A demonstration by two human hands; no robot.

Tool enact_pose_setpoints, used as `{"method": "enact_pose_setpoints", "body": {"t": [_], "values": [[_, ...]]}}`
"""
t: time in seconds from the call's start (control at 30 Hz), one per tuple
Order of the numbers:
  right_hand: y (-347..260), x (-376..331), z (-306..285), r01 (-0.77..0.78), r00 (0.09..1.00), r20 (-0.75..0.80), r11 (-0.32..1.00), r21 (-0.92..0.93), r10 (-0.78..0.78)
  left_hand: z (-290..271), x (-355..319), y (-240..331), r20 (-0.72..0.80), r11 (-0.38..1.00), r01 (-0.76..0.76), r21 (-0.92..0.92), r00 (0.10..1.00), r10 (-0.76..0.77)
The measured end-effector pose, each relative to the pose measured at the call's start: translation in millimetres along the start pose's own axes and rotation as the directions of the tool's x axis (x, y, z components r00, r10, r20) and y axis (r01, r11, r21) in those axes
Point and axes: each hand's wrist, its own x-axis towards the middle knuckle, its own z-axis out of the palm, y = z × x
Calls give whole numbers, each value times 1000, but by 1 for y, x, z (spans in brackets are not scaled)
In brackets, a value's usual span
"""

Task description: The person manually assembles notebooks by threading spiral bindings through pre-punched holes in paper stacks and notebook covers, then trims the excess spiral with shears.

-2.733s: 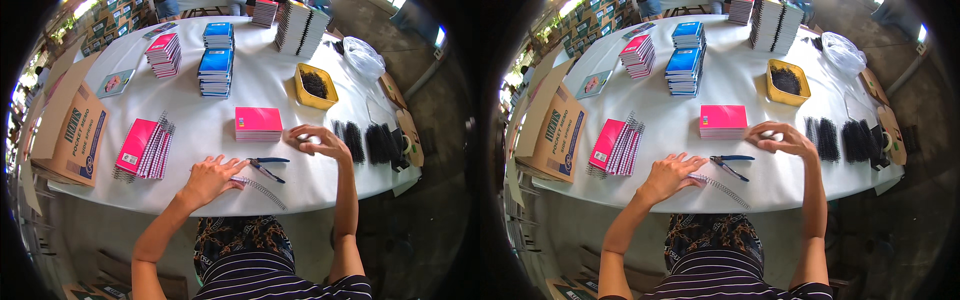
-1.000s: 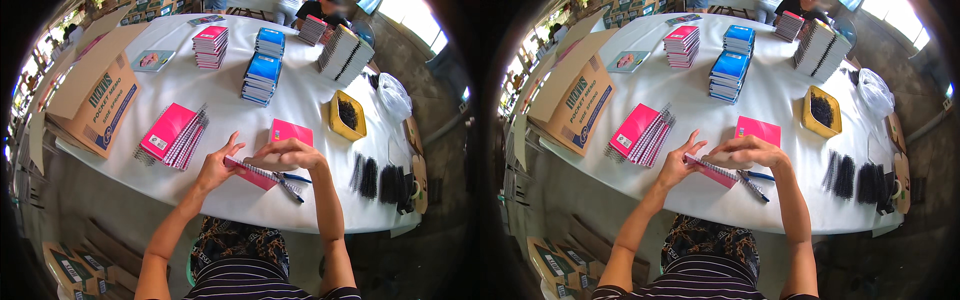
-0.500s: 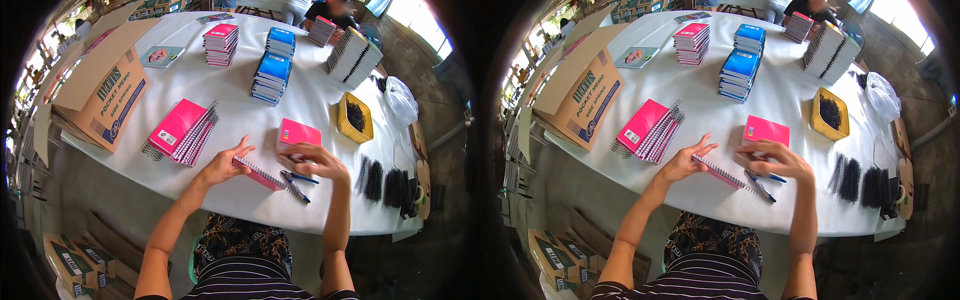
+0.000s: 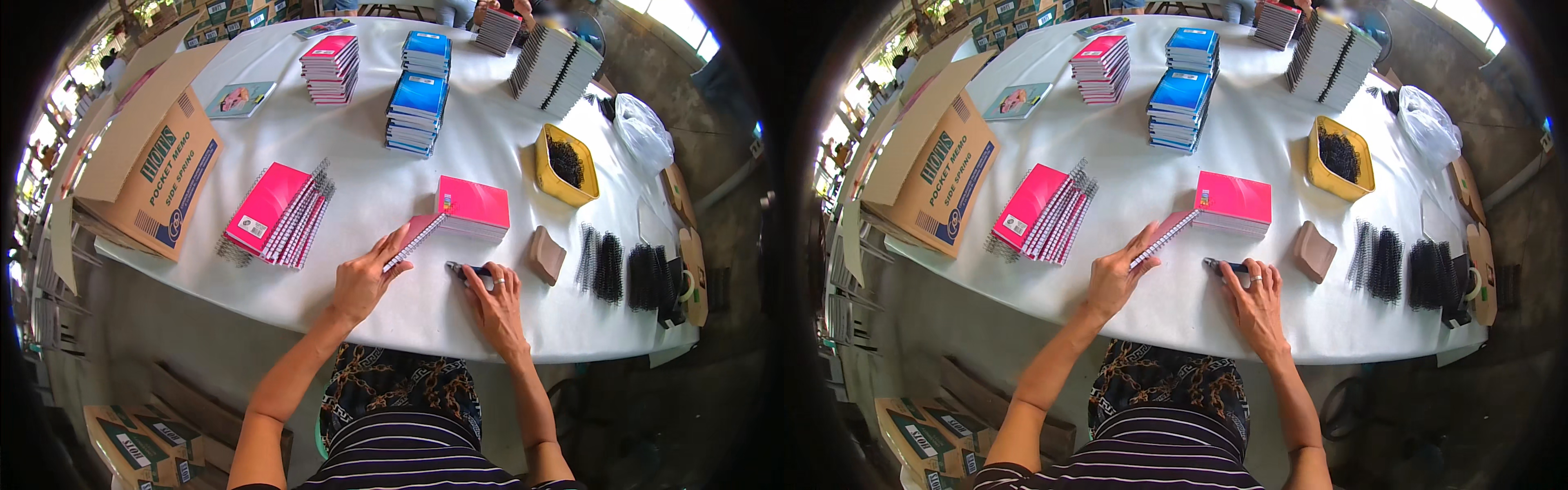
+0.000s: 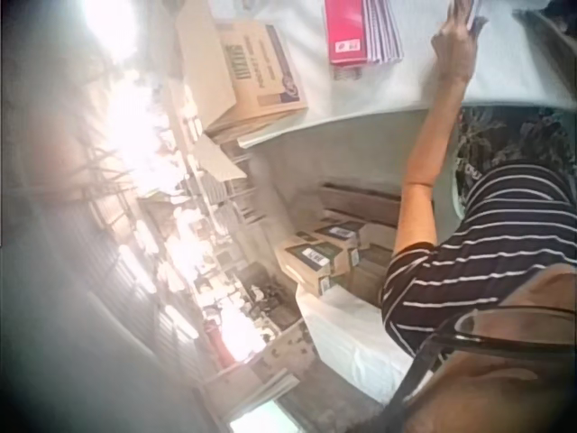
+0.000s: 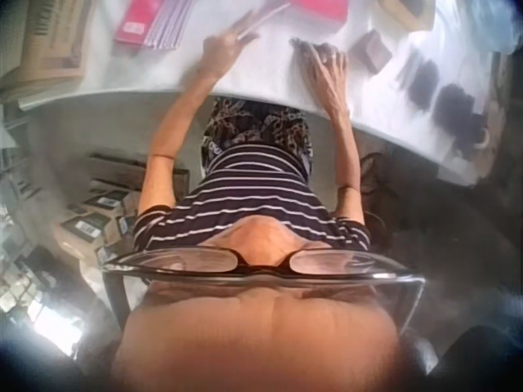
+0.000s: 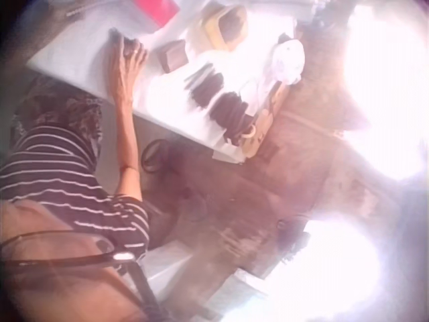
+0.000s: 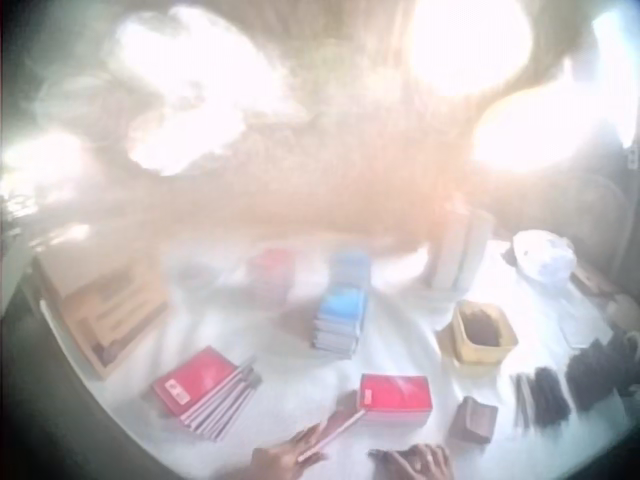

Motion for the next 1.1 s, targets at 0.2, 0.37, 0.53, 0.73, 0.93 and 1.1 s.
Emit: {"method": "enact_pose_setpoints", "body": {"t": [0.2,0.37,0.53,0.73,0.93,1.1], "values": [[-64,8,-29,38,986,-167,926,376,27,4,-4,12,-69,995,-26,101,997,33],[-75,21,-34,104,977,-212,940,323,-35,1,-1,17,-114,980,-97,172,986,118],[-75,24,-38,148,971,-226,933,328,-75,-1,-1,16,-128,964,-125,236,979,158],[-66,34,-51,-373,922,385,375,848,45,-12,-2,23,-123,942,-140,304,975,184],[-41,53,-66,-121,965,229,557,822,-128,-74,14,22,-149,836,-226,500,928,340],[5,35,-46,-12,992,121,919,395,-39,-165,29,-22,-14,884,-31,466,999,42]]}}
